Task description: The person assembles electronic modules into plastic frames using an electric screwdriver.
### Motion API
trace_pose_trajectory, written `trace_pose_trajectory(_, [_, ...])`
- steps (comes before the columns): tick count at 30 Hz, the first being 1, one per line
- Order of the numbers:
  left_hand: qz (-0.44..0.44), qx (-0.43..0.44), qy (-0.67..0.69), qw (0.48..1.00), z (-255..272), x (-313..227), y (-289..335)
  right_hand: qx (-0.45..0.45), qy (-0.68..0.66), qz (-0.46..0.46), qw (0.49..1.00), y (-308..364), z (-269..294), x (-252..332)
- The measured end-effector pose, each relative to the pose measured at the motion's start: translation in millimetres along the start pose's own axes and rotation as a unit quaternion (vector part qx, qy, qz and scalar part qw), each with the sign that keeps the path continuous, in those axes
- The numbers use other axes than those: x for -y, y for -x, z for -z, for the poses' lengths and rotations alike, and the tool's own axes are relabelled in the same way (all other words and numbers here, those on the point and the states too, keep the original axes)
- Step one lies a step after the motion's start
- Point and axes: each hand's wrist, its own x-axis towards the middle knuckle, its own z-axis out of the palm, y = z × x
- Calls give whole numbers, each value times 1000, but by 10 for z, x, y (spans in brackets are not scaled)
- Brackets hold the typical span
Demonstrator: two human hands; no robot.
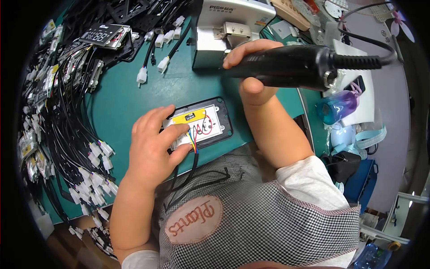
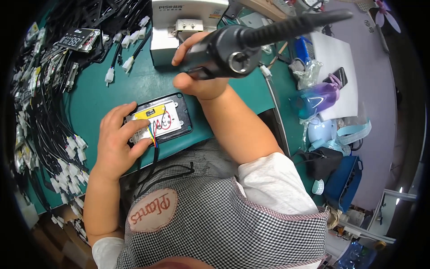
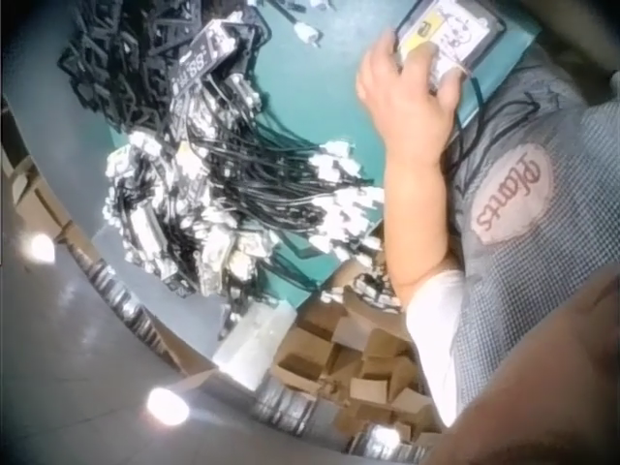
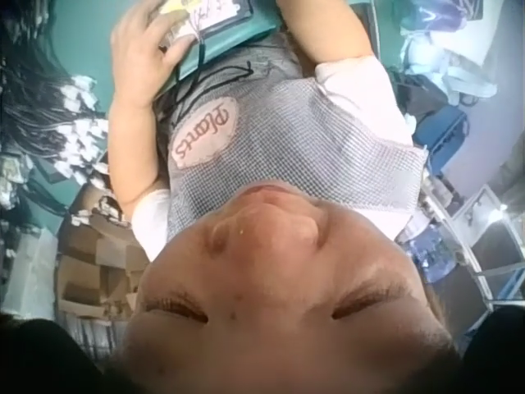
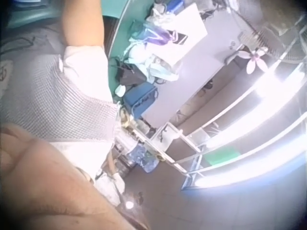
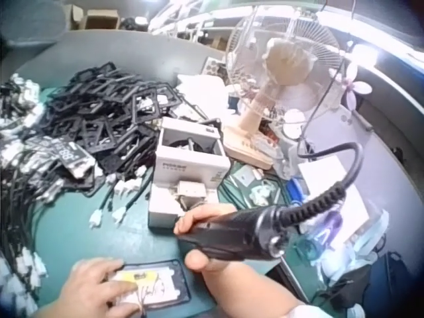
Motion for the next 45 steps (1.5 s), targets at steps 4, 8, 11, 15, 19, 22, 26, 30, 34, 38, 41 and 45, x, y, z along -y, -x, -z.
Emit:
trace_pose_trajectory(4, [-1, -12, -4, 1000, 0, 1, 59, -75, -102, -43, 991, -43, -123, 167])
trace_pose_trajectory(8, [8, -15, 12, 1000, 5, 0, 51, -106, -131, 24, 985, -91, -199, 343])
trace_pose_trajectory(11, [6, -13, 18, 1000, -4, 3, 76, 0, -72, 83, 994, -109, -113, 300])
trace_pose_trajectory(15, [-1, -19, 23, 1000, -7, 21, 84, 149, 84, 56, 984, 12, -2, 118])
trace_pose_trajectory(19, [-5, -27, 22, 999, 9, 28, 75, 129, 136, -11, 982, 15, -5, 123])
trace_pose_trajectory(22, [-8, -33, 25, 999, -4, 48, 84, 133, 99, -21, 986, 6, -55, 166])
trace_pose_trajectory(26, [-6, -33, 28, 999, -5, 55, 96, 51, 40, 59, 996, -29, -184, 388])
trace_pose_trajectory(30, [-3, -43, 50, 998, -13, 84, 106, -39, -89, 93, 991, -91, -279, 617])
trace_pose_trajectory(34, [12, -69, 38, 997, 33, 71, 70, -46, -49, 107, 992, -143, -161, 650])
trace_pose_trajectory(38, [9, -35, 36, 999, 26, 34, 71, -84, 5, 128, 988, -241, -19, 562])
trace_pose_trajectory(41, [2, -17, 22, 1000, 16, -14, 57, -124, -71, 78, 987, -448, 23, 584])
trace_pose_trajectory(45, [9, -10, 16, 1000, -25, 3, 47, -166, 25, -9, 986, -752, 115, 576])
